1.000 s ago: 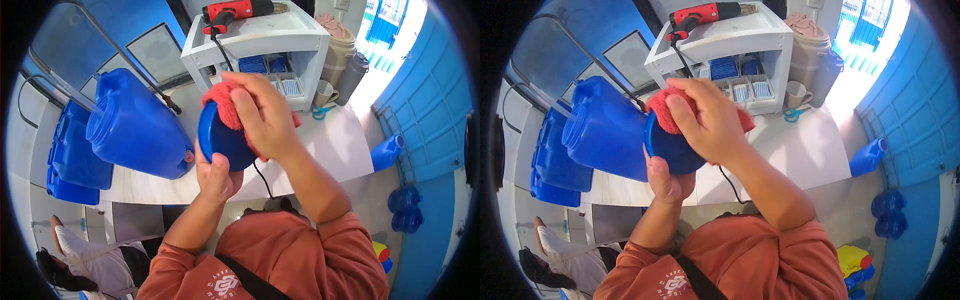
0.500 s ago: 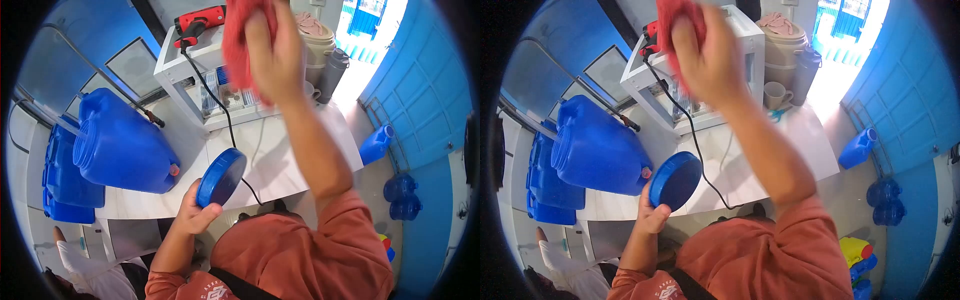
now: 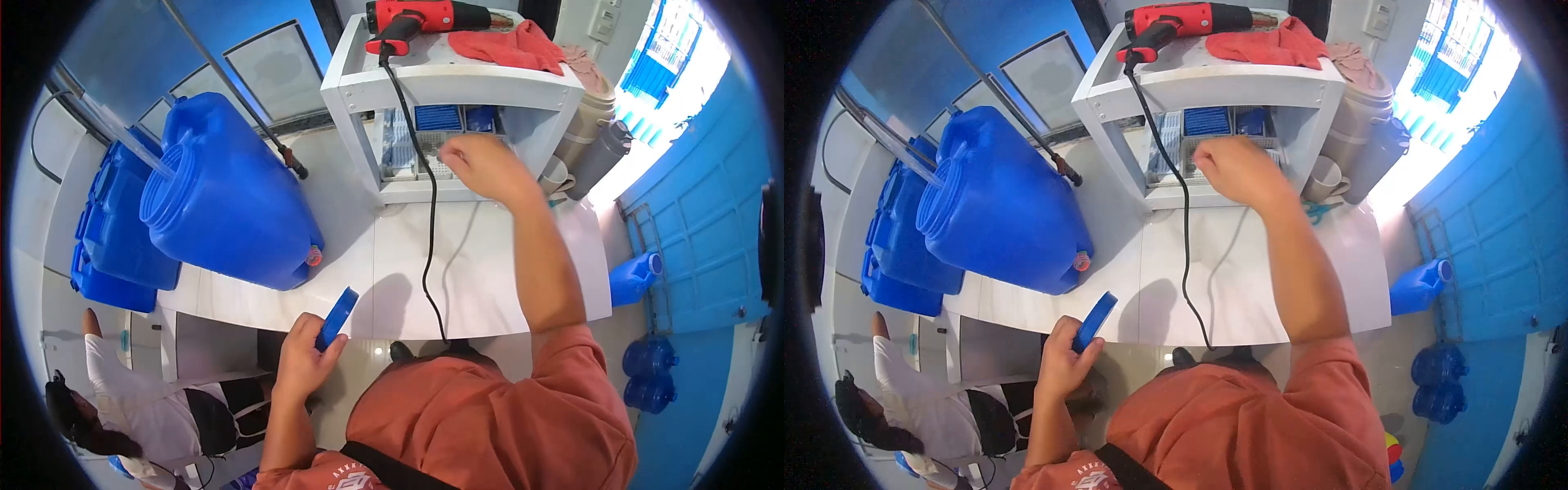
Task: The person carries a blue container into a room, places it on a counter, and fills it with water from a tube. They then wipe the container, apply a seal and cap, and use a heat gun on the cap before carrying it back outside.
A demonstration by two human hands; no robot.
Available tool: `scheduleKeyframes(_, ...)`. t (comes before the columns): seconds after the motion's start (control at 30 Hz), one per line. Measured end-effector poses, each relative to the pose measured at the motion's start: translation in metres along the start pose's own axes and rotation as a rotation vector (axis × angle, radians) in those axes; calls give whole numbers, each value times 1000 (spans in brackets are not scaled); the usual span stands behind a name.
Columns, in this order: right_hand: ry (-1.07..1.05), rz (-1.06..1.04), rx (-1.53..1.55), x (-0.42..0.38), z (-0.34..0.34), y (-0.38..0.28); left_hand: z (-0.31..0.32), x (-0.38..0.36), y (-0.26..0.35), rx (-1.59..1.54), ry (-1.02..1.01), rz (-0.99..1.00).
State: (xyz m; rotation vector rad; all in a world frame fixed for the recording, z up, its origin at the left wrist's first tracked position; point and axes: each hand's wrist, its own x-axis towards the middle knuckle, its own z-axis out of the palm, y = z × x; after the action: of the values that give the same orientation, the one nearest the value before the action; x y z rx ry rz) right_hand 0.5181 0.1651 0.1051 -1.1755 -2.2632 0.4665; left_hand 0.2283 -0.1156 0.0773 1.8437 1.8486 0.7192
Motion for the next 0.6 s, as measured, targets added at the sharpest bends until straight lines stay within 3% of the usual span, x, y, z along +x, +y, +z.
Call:
scheduleKeyframes(0.13, 33, 56, -59, 73, 82, 38, 5, -11, -8, 3, 94, -50)
scheduleKeyframes(0.2, -25, -51, -200, 100, 117, 54, 8, -15, -8, 7, 113, -66)
scheduleKeyframes(0.27, 50, 27, -264, 118, 154, 76, 12, -19, -7, -51, 115, -191)
scheduleKeyframes(0.33, 121, 106, -326, 117, 163, 72, 12, -21, -4, -86, 133, -217)
scheduleKeyframes(0.47, 145, -42, -404, 101, 153, 72, 17, -19, 2, -185, 178, -195)
scheduleKeyframes(0.53, 453, -6, -66, 101, 143, 72, 16, -17, 4, -184, 163, -223)
scheduleKeyframes(0.57, 461, -7, -70, 97, 135, 76, 16, -15, 5, -187, 152, -255)
scheduleKeyframes(0.6, 546, 122, -16, 83, 117, 65, 16, -13, 8, -187, 150, -253)
